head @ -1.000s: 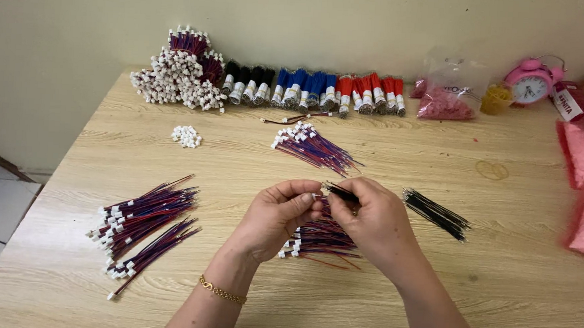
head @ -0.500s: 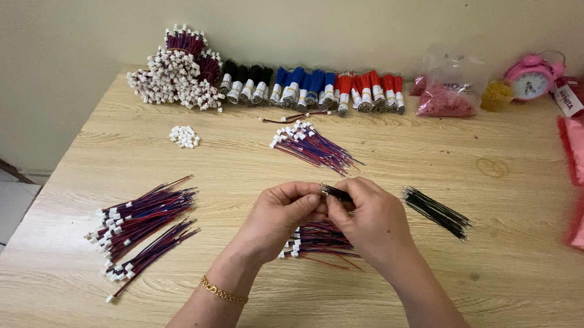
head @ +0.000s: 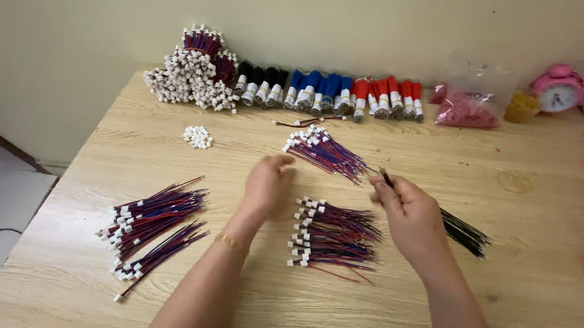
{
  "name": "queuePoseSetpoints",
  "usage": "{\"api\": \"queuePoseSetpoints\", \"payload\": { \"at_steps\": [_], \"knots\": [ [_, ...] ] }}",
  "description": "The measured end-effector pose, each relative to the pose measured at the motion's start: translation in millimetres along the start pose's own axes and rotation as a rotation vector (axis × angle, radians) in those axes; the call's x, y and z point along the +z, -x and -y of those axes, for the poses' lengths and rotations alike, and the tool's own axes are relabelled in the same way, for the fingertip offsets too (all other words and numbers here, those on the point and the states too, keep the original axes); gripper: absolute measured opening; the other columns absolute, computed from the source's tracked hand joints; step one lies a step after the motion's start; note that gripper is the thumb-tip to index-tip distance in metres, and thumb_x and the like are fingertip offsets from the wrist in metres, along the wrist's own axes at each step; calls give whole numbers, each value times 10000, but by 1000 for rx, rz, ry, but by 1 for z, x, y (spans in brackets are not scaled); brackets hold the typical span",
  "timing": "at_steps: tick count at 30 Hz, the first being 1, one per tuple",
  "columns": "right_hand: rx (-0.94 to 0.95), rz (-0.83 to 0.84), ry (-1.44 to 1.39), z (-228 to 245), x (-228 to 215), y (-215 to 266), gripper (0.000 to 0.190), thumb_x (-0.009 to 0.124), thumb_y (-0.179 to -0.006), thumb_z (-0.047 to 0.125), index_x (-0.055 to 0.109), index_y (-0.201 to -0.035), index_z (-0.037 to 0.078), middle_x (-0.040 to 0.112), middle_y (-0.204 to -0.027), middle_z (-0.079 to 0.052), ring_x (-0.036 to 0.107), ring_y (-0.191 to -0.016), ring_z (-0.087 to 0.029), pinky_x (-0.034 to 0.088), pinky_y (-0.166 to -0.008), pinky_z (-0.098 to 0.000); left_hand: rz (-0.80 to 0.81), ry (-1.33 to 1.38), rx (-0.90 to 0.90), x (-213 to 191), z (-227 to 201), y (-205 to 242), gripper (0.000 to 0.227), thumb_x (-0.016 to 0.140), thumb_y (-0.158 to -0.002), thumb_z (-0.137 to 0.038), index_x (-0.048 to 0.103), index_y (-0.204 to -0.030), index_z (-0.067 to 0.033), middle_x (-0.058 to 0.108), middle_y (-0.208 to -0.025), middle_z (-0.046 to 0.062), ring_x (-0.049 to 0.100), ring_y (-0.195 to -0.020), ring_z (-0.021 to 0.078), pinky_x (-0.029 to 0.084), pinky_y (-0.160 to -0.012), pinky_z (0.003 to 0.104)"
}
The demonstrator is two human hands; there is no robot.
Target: Bundling small wire harnesses together on a wooden table
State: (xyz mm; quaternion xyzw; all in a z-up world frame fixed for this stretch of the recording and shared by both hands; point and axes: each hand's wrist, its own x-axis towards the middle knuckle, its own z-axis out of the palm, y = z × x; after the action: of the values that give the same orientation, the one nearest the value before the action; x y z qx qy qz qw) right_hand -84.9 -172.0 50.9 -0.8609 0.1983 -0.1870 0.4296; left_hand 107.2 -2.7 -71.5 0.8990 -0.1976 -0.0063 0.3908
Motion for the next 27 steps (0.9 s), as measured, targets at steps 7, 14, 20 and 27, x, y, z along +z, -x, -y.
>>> {"api": "queuePoseSetpoints", "payload": {
  "at_steps": [7, 14, 20, 27],
  "knots": [
    [-24, 1, -97, -26, 14, -12, 240, 469, -1029, 261, 646, -1028, 100, 604, -637, -96, 573, -648, -228, 496, -694, -409, -124, -274, -83, 10, 6, -49, 368, 708, -820, -420, 715, -1085, -164, 633, -959, 79, 694, -854, 331, 566, -745, 441],
    [-61, 86, -234, 0, 9, -4, 123, 658, -913, 171, 739, -946, 84, 681, -712, -57, 567, -727, -125, 509, -743, -336, -117, -241, -105, 13, 11, -42, 242, 716, -813, -377, 744, -982, -206, 653, -891, 47, 692, -866, 299, 570, -759, 429],
    [-57, 124, -354, -5, 17, -5, 141, 681, -892, 120, 748, -991, 45, 706, -775, -62, 575, -748, -136, 507, -773, -333, -67, 242, -52, -34, -37, 18, 260, 731, -787, -233, 709, -1036, -159, 720, -837, 98, 702, -856, 279, 545, -754, 419],
    [-67, 118, -210, 24, 9, 11, 127, 702, -868, 138, 771, -949, 69, 753, -780, -72, 630, -761, -124, 522, -793, -336, 149, 738, -20, -50, -97, 80, 192, 722, -845, -145, 744, -1018, -65, 737, -807, 113, 648, -735, 160, 559, -692, 318]
  ]
}}
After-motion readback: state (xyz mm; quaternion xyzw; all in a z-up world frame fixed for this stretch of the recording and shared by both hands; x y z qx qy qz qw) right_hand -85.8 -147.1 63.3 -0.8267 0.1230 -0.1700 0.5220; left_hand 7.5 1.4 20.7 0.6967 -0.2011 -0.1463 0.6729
